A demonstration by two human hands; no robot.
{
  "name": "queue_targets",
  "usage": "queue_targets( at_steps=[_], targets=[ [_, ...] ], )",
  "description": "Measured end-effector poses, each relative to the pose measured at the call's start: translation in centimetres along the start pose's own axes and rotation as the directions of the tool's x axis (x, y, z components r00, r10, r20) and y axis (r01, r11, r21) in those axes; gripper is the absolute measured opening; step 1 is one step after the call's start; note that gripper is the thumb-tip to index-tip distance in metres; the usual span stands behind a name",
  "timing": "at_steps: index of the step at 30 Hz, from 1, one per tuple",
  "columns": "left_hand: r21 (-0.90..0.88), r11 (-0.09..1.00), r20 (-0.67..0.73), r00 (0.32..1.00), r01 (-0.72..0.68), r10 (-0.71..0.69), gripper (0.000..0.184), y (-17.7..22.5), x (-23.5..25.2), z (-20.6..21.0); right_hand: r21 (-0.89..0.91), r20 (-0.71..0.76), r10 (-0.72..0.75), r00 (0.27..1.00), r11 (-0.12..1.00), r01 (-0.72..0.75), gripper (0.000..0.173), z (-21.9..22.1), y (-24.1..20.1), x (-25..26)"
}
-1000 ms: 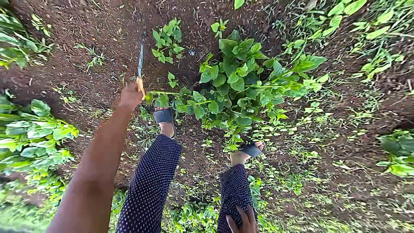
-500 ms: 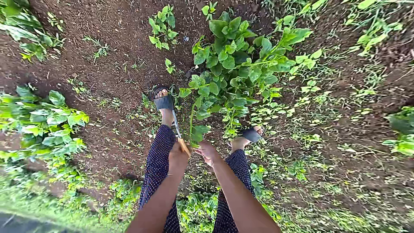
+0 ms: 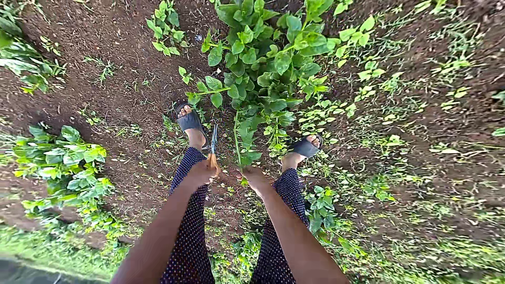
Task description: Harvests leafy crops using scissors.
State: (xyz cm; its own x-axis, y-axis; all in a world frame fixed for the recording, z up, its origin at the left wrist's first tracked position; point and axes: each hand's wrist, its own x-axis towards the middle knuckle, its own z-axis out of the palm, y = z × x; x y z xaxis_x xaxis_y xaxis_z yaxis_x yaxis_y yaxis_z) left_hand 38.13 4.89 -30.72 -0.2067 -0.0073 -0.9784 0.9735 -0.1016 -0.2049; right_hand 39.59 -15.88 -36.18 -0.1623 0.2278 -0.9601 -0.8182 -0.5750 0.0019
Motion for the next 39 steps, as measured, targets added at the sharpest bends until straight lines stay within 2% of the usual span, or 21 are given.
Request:
queue_targets(
  at_steps=[4,8,13,27,30,34,37,39],
  targets=[
    [0.223,0.974,0.144,0.988,0.026,-0.059,0.035,5.1,4.9,-3.1,-0.104,-0.074,-0.015,0.997,0.995,0.008,0.033,-0.3,1.9,0.5],
    [0.323,0.946,0.144,0.986,0.035,-0.086,0.040,9.1,8.4,-3.7,-0.129,-0.086,-0.051,0.995,0.991,0.040,0.033,0.3,2.7,0.5],
    [0.418,0.900,0.080,0.982,0.124,-0.173,0.039,12.5,8.5,-3.3,-0.062,-0.079,-0.059,0.995,0.997,0.054,0.030,0.6,2.4,0.0],
    [0.527,0.822,-0.078,0.976,0.215,-0.205,0.035,16.6,8.6,-1.8,-0.100,-0.045,-0.044,0.998,0.994,0.040,0.030,1.0,2.4,0.1],
    [0.578,0.784,-0.076,0.972,0.224,-0.222,0.039,17.0,9.6,-1.4,-0.095,-0.057,-0.028,0.998,0.995,0.022,0.031,1.2,2.4,0.0],
    [0.608,0.767,-0.083,0.977,0.207,-0.198,0.034,17.2,9.3,-1.0,-0.091,-0.068,-0.015,0.998,0.996,0.009,0.031,1.4,1.8,-0.4],
    [0.656,0.733,-0.101,0.983,0.180,-0.151,0.032,17.1,8.7,-1.0,-0.202,0.007,0.009,1.000,0.979,-0.008,0.032,1.5,2.2,-0.7],
    [0.674,0.721,-0.106,0.987,0.161,-0.121,0.035,16.0,8.8,-1.7,-0.171,0.045,0.022,0.999,0.985,-0.014,0.033,1.9,3.7,-1.5]
  ],
)
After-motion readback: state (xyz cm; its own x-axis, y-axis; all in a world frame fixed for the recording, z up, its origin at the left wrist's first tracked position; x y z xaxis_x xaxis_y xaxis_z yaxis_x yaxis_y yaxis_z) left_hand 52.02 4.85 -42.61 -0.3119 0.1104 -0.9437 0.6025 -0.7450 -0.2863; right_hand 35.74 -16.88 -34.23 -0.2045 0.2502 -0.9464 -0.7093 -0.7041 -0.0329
